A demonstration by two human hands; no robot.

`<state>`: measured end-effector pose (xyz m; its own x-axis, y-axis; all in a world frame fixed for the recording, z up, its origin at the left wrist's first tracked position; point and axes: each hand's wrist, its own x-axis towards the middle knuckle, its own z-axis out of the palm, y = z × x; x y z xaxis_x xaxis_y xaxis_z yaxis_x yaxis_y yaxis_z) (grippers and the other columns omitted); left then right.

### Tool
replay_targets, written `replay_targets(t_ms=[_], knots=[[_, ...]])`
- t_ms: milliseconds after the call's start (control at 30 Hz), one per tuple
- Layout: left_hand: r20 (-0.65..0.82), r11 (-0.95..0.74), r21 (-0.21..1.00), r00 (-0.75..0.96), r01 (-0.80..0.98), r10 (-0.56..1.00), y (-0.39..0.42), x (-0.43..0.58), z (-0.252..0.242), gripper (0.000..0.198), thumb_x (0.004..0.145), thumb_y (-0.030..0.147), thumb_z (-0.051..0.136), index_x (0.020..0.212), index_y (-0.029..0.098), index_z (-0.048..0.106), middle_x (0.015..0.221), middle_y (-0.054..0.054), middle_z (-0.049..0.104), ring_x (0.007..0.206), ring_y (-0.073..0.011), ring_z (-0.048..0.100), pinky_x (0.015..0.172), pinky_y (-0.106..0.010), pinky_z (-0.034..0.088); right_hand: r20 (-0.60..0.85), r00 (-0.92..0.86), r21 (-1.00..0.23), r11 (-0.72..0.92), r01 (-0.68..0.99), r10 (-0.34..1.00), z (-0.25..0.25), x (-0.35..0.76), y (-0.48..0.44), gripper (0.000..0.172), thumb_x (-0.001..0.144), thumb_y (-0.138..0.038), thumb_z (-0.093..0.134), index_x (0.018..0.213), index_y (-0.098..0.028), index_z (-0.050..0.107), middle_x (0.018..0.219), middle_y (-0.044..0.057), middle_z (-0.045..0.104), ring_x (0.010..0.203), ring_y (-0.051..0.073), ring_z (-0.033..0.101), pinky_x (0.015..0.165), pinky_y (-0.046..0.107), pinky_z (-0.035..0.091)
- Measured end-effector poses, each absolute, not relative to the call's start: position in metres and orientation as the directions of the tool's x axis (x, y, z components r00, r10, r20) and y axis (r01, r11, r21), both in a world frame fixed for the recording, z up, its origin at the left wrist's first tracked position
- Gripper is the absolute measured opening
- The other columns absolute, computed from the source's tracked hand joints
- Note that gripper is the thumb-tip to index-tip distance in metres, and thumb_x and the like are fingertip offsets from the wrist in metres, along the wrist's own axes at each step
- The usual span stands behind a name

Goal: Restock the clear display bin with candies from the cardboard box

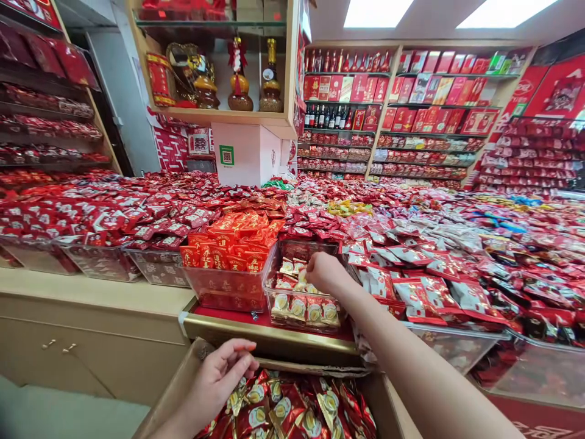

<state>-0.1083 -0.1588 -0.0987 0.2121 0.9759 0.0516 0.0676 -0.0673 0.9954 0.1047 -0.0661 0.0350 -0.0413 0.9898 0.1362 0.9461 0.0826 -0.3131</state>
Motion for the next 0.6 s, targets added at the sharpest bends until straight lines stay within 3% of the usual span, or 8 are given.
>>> replay_targets(t_ms=[67,267,600], knots=[[0.033,-0.049,0.996,0.203,0.070,0.979,-0.161,-0.112,-0.121,0.025,0.076,0.035,0.049,0.093,0.016,0.053,0.074,-0.004,0.062,0.071,-0.0150,0.056,0.067,-0.025,0.045,-0.007,-0.031,-0.194,0.029,0.981,1.000,0.022,0.101,-0.042,0.010,0.061,-0.014,0.056,0.069,-0.015,0.062,0.072,0.007,0.064,0.067,0.016,0.058,0.054,0.021,0.038],[-0.064,0.063,0.998,0.181,0.011,0.981,-0.168,-0.125,-0.159,0.029,0.072,0.041,0.052,0.088,0.017,0.055,0.071,-0.003,0.061,0.069,-0.0158,0.056,0.066,-0.027,0.045,-0.055,0.016,-0.088,-0.021,0.996,0.998,-0.011,0.097,-0.017,0.021,0.062,-0.013,0.052,0.080,-0.014,0.064,0.082,0.012,0.064,0.073,0.020,0.060,0.053,0.023,0.039],[-0.139,0.116,0.986,0.207,0.116,0.968,-0.169,-0.124,-0.168,0.026,0.071,0.040,0.049,0.083,0.017,0.055,0.066,0.000,0.060,0.060,-0.0142,0.053,0.059,-0.025,0.042,-0.151,-0.076,-0.129,0.056,0.990,0.986,-0.013,0.088,-0.013,0.014,0.060,-0.017,0.058,0.073,-0.016,0.065,0.075,0.005,0.066,0.068,0.013,0.058,0.051,0.017,0.037]])
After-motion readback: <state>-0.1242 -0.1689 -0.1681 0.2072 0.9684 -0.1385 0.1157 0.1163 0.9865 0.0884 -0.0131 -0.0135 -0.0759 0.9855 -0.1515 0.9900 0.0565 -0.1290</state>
